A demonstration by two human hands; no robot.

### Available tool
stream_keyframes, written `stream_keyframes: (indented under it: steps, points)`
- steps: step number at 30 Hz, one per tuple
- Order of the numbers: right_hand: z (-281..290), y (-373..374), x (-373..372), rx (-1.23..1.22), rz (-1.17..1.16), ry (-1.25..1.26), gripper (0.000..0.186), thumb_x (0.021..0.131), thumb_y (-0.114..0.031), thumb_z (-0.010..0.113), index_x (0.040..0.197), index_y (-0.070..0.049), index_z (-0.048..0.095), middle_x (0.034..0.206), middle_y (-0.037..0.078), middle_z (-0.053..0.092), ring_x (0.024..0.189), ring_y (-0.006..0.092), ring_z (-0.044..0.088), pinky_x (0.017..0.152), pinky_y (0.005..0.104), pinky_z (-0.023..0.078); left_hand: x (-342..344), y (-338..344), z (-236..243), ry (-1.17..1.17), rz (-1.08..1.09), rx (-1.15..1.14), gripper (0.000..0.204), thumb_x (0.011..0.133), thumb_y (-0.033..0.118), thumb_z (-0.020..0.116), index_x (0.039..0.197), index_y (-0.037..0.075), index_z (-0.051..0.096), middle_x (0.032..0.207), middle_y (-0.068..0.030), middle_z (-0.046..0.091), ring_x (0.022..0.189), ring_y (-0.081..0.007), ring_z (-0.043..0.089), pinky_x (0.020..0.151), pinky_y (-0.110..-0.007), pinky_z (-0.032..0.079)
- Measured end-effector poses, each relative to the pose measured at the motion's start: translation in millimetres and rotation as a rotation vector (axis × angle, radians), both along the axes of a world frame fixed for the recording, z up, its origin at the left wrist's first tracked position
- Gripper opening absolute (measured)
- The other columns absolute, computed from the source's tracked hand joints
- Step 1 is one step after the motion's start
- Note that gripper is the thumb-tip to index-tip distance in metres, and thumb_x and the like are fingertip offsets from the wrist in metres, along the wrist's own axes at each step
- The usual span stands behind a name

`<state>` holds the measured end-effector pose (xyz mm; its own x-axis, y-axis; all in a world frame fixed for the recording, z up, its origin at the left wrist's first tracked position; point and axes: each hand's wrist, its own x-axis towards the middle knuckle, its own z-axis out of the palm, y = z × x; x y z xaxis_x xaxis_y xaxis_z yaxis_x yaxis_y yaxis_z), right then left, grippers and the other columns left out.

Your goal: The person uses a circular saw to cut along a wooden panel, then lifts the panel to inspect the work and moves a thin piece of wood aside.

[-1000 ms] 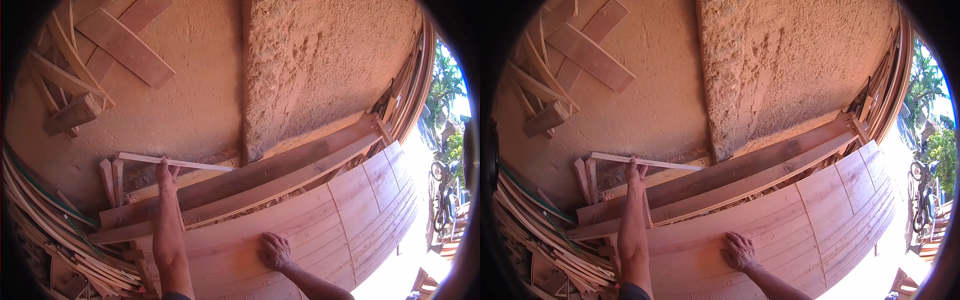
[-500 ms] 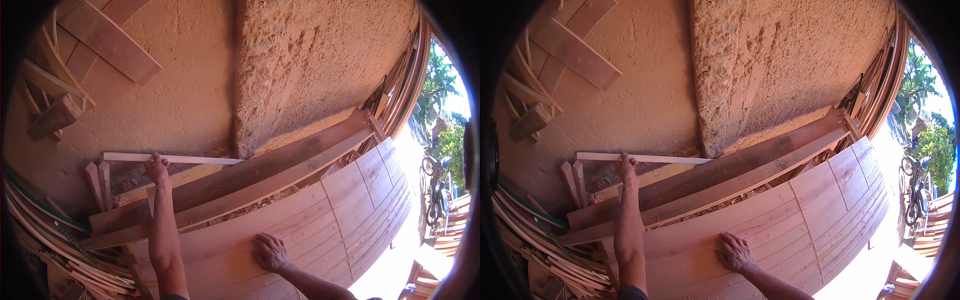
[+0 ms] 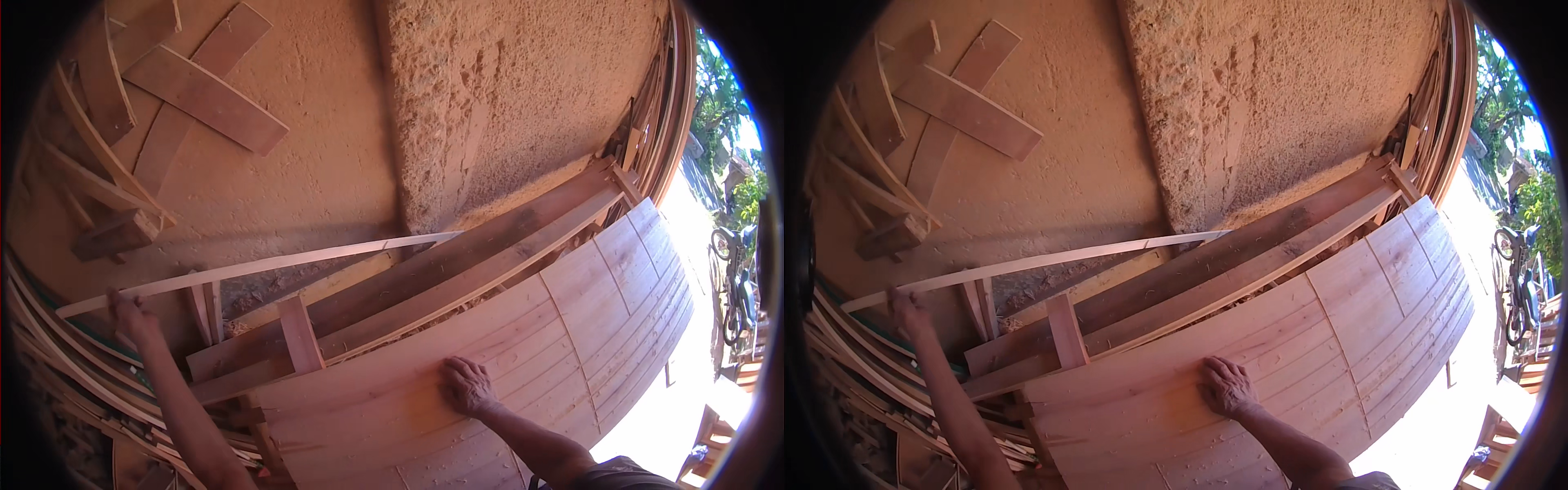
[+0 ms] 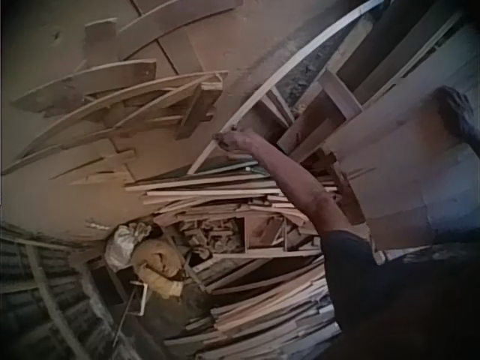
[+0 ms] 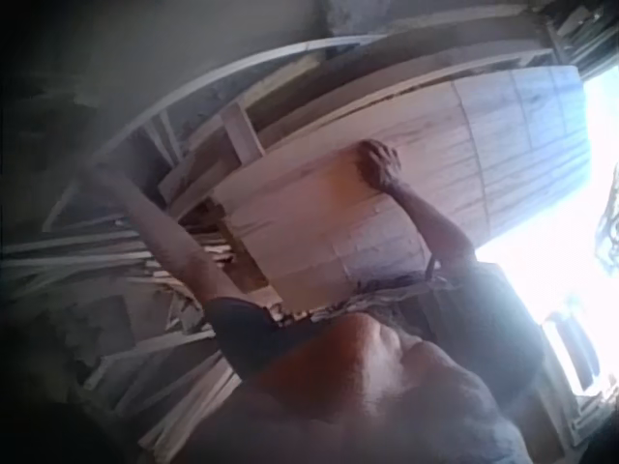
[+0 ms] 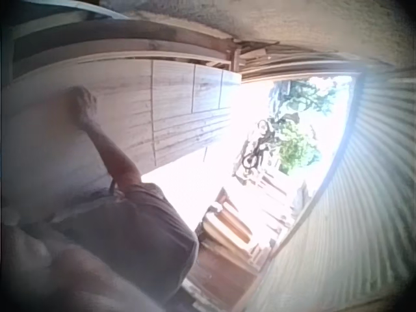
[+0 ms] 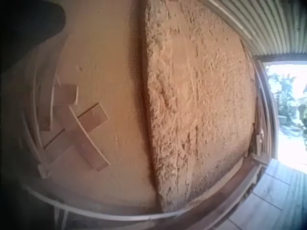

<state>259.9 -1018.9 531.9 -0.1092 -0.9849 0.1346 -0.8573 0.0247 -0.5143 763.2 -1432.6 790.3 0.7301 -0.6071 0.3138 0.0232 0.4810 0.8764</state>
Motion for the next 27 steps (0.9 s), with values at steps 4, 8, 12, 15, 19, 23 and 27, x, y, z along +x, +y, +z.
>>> stream_keyframes:
  steps: [4, 8, 12, 15, 19, 23, 27]
  points:
    - [5.9, 3.0, 1.0, -0.005, -0.027, -0.007, 0.041, 0.092, -0.032, 0.064, 0.128, -0.013, 0.06, 0.139, 0.01, 0.054, 0.133, 0.0301, 0.048, 0.107, 0.0482, 0.039, 101.1, 67.6, 52.8, 0.052, 0.021, -0.08, 0.037, 0.101, 0.026, 0.061, 0.127, 0.0, 0.058, 0.109, -0.0075, 0.061, 0.094, -0.0196, 0.056, 0.077, -0.03, 0.046]
    - [12.2, 1.0, 5.5, -0.028, -0.011, -0.017, 0.04, 0.092, -0.031, 0.064, 0.127, -0.013, 0.06, 0.138, 0.01, 0.054, 0.133, 0.0304, 0.048, 0.106, 0.0486, 0.04, 201.5, 163.1, 98.6, 0.117, 0.11, -0.176, 0.036, 0.101, 0.021, 0.057, 0.129, -0.002, 0.056, 0.111, -0.0114, 0.059, 0.101, -0.0247, 0.057, 0.089, -0.036, 0.047]
    - [10.7, -8.5, 13.4, -0.022, -0.06, -0.055, 0.048, 0.092, -0.038, 0.065, 0.13, -0.011, 0.06, 0.14, 0.013, 0.053, 0.131, 0.0324, 0.05, 0.106, 0.0486, 0.041, 286.1, 293.1, 98.7, 0.048, 0.262, -0.107, 0.04, 0.102, 0.029, 0.05, 0.124, -0.003, 0.057, 0.096, -0.0087, 0.052, 0.086, -0.0221, 0.048, 0.076, -0.035, 0.041]
    - [31.0, -36.8, 51.9, 0.147, -0.116, -0.743, 0.072, 0.091, -0.049, 0.067, 0.147, -0.009, 0.046, 0.147, 0.017, 0.048, 0.132, 0.0329, 0.05, 0.107, 0.048, 0.041, 321.7, 397.7, 73.9, -0.044, 0.413, 0.021, 0.045, 0.102, 0.036, 0.044, 0.12, -0.003, 0.058, 0.084, -0.0067, 0.046, 0.074, -0.0202, 0.041, 0.066, -0.035, 0.037]
    - [127.5, -70.9, 122.1, 0.353, 0.069, -1.902, 0.078, 0.095, -0.04, 0.066, 0.156, -0.012, 0.027, 0.14, 0.014, 0.056, 0.13, 0.0264, 0.052, 0.105, 0.0483, 0.043, 350.5, 540.7, 51.3, -0.17, 0.612, 0.197, 0.054, 0.103, 0.045, 0.037, 0.114, -0.003, 0.058, 0.069, -0.0041, 0.039, 0.059, -0.0175, 0.032, 0.053, -0.034, 0.031]
    - [150.6, -48.6, 114.3, 0.164, 0.283, -2.093, 0.049, 0.099, -0.028, 0.061, 0.142, -0.011, 0.043, 0.127, 0.012, 0.064, 0.117, 0.0244, 0.059, 0.097, 0.046, 0.048, 314.7, 574.1, -8.6, -0.177, 0.63, 0.336, 0.057, 0.103, 0.047, 0.035, 0.111, -0.003, 0.059, 0.063, -0.0029, 0.037, 0.052, -0.0169, 0.03, 0.047, -0.034, 0.029]
    - [154.9, 10.6, 46.7, 0.052, 0.083, -2.019, 0.033, 0.102, -0.021, 0.056, 0.131, -0.007, 0.05, 0.115, 0.012, 0.067, 0.101, 0.0242, 0.066, 0.086, 0.0418, 0.054, 210.5, 539.2, -39.9, -0.167, 0.518, 0.399, 0.051, 0.102, 0.043, 0.039, 0.11, -0.002, 0.061, 0.066, -0.0032, 0.041, 0.054, -0.0182, 0.033, 0.049, -0.035, 0.032]
